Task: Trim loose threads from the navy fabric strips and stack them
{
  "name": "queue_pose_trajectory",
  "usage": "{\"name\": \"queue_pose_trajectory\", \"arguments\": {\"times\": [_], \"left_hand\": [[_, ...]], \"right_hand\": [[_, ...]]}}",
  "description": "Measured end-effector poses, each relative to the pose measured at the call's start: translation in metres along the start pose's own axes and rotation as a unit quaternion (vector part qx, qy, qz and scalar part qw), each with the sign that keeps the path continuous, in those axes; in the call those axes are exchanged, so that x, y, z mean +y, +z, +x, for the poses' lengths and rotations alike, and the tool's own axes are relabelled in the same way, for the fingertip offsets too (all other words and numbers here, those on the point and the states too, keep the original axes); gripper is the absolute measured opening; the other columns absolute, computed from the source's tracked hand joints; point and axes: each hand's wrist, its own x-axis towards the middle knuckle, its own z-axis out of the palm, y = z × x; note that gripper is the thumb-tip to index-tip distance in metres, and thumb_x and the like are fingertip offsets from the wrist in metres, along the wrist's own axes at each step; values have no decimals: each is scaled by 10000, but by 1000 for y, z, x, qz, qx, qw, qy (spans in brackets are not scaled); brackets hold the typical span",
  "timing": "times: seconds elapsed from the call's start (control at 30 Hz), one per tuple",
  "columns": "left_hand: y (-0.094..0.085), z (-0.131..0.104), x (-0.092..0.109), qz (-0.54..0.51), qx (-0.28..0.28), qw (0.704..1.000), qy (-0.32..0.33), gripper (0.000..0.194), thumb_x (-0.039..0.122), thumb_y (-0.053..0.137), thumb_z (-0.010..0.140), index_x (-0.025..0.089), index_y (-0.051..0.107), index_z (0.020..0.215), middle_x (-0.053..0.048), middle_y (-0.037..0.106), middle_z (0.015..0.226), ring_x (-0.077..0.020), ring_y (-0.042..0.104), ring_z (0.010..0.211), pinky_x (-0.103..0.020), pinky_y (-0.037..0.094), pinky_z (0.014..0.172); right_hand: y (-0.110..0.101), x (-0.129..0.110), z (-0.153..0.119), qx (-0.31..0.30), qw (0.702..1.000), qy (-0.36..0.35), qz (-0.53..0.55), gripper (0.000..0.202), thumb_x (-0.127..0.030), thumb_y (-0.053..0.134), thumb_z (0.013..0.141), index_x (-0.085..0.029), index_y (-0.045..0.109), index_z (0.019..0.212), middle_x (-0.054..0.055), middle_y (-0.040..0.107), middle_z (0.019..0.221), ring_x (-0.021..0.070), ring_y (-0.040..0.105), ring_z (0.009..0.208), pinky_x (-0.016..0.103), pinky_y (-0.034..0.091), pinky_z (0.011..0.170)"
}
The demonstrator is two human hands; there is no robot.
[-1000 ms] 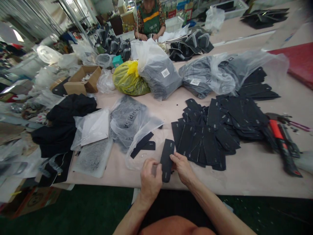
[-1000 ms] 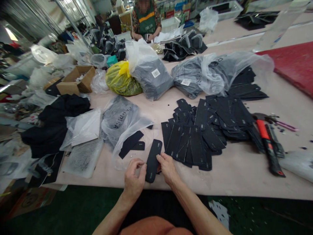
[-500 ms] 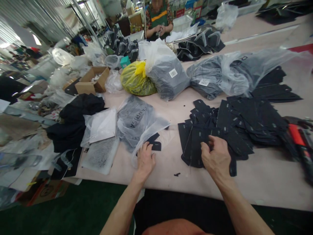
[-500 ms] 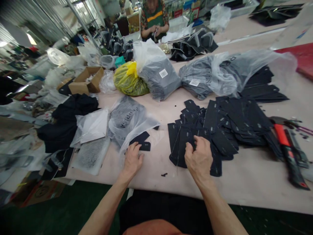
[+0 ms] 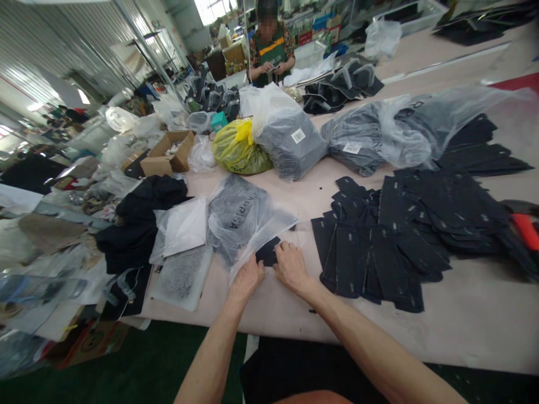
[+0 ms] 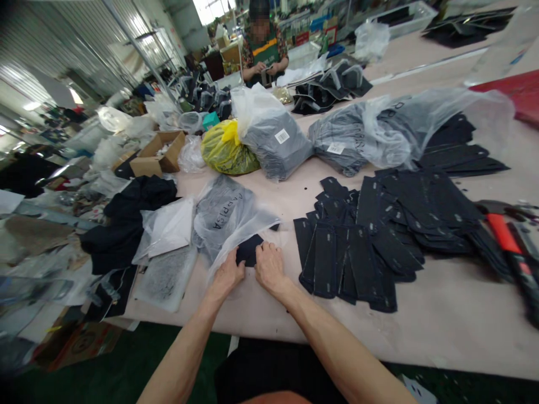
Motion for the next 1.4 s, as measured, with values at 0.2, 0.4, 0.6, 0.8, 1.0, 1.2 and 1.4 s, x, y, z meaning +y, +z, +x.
{"name": "queue_pose_trajectory", "arguments": {"times": [0.2, 0.4, 0.6, 0.8, 1.0, 1.2, 1.4], "left_hand": [[-10, -2, -2, 4, 39, 999, -1, 419, 282, 600, 793, 103, 612, 1172, -195, 646, 1190, -342, 546, 1209, -441, 440, 1012], [-11, -6, -5, -39, 47, 998, -29, 305, 266, 618, 781, 122, 667, 1045, -179, 674, 1118, -344, 564, 1173, -446, 425, 1013], [-9, -12, 12, -86, 13, 996, -32, 318, 216, 540, 842, 144, 641, 1135, -142, 679, 1120, -277, 598, 1112, -422, 433, 997], [-9, -22, 28, -137, -77, 987, 15, 260, 231, 440, 915, 168, 685, 976, -82, 694, 930, -206, 653, 903, -334, 498, 855], [5, -28, 0, 7, 17, 998, -63, 518, 290, 596, 831, 95, 512, 1304, -209, 604, 1256, -341, 547, 1207, -476, 425, 1012], [8, -32, -3, -13, 11, 999, -33, 339, 298, 611, 805, 123, 621, 1095, -192, 668, 1070, -330, 593, 1125, -418, 458, 951], [-7, -23, 12, -121, 2, 988, -92, 109, 215, 549, 805, 174, 634, 751, -96, 653, 765, -240, 645, 814, -336, 472, 775]], "right_hand": [[5, 10, 2, -63, 997, 7, 35, 165, -149, 553, 778, -139, 637, 919, 160, 672, 961, 283, 607, 927, 358, 375, 804], [-11, 54, -52, -112, 977, 59, 169, 126, -236, 479, 823, -194, 562, 738, 25, 617, 664, 170, 576, 639, 261, 365, 580], [-17, 83, -101, -132, 845, 168, 490, 98, -290, 560, 754, -193, 560, 741, -44, 542, 572, 117, 456, 475, 234, 337, 470], [-33, 96, -106, -91, 863, 133, 479, 163, -326, 623, 769, -177, 613, 705, -43, 546, 550, 109, 471, 488, 236, 364, 503], [-54, 118, -105, 114, 786, 250, 554, 356, -471, 768, 636, -175, 610, 757, 20, 651, 613, 119, 526, 453, 226, 369, 418], [-33, 115, -130, 186, 695, 338, 607, 481, -523, 819, 563, -171, 644, 841, 95, 723, 814, 186, 657, 603, 260, 484, 481], [-2, 76, -135, 50, 777, 268, 568, 423, -555, 715, 672, -157, 670, 810, 84, 711, 755, 191, 647, 617, 279, 461, 540]]}}
